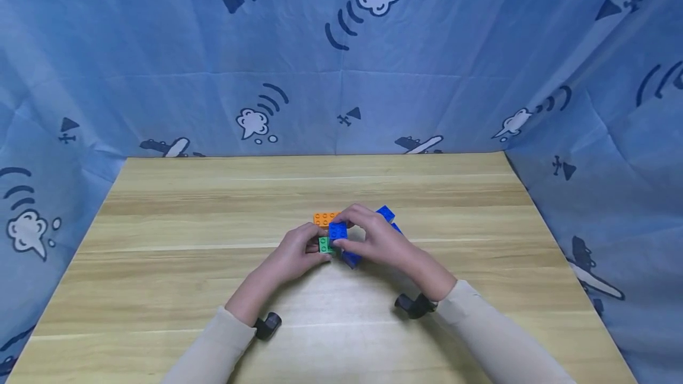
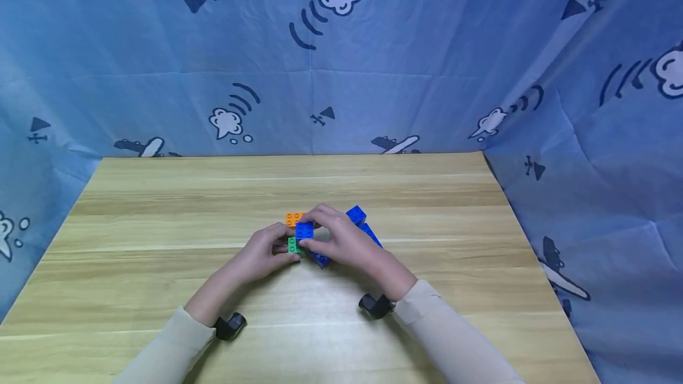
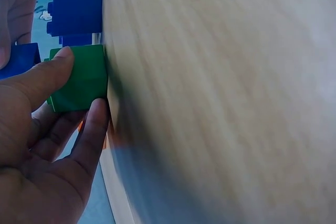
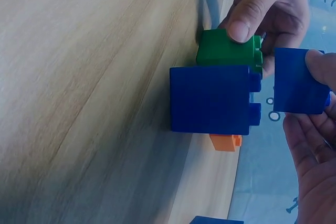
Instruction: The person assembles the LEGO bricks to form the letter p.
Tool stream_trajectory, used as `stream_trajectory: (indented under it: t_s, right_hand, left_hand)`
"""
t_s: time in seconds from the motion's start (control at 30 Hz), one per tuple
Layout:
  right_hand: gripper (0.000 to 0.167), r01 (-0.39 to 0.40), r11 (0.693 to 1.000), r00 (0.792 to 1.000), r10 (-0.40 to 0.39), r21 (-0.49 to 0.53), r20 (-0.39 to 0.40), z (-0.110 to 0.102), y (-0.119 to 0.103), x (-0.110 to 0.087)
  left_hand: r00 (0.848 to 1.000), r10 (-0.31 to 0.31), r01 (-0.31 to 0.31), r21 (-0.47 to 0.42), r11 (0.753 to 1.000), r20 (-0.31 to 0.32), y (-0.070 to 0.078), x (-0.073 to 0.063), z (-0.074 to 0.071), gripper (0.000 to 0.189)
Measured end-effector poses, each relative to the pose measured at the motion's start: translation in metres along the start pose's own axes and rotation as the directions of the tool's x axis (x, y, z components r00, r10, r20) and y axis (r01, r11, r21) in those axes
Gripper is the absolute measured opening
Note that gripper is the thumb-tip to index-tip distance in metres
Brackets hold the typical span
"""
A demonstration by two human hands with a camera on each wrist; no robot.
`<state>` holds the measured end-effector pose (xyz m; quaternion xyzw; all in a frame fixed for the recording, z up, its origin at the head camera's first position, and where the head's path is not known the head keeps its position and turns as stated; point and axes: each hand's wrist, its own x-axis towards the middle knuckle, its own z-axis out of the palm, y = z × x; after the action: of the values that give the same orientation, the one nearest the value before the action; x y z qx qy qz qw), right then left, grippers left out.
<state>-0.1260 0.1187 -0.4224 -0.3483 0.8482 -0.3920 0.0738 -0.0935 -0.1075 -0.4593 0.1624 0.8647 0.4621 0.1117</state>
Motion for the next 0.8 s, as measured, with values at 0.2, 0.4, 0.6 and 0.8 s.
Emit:
stream_trajectory:
  t_s: [0.2, 0.4, 0.6, 0.8]
  right_hand:
    - [0.034, -0.006, 1.000, 1.000, 0.006, -0.001, 0.014, 0.003, 0.000, 0.002]
    - [0.036, -0.016, 1.000, 0.999, 0.017, -0.008, 0.027, 0.006, 0.000, 0.004]
    - [0.036, 0.010, 1.000, 1.000, -0.010, -0.024, 0.025, 0.009, -0.001, 0.006]
    - [0.035, 0.014, 1.000, 0.999, -0.014, -0.012, 0.038, 0.011, 0.000, 0.007]
  left_hand:
    - [1.000, 0.009, -0.009, -0.014, 1.000, 0.000, -0.002, -0.001, 0.000, 0.037]
    - [0.999, 0.032, -0.032, -0.013, 0.999, -0.003, -0.002, 0.000, 0.000, 0.032]
    - [1.000, 0.029, -0.029, -0.027, 0.999, 0.003, -0.002, 0.000, -0.001, 0.030]
    - [1.000, 0.029, -0.028, -0.017, 0.999, 0.006, -0.002, 0.001, -0.001, 0.029]
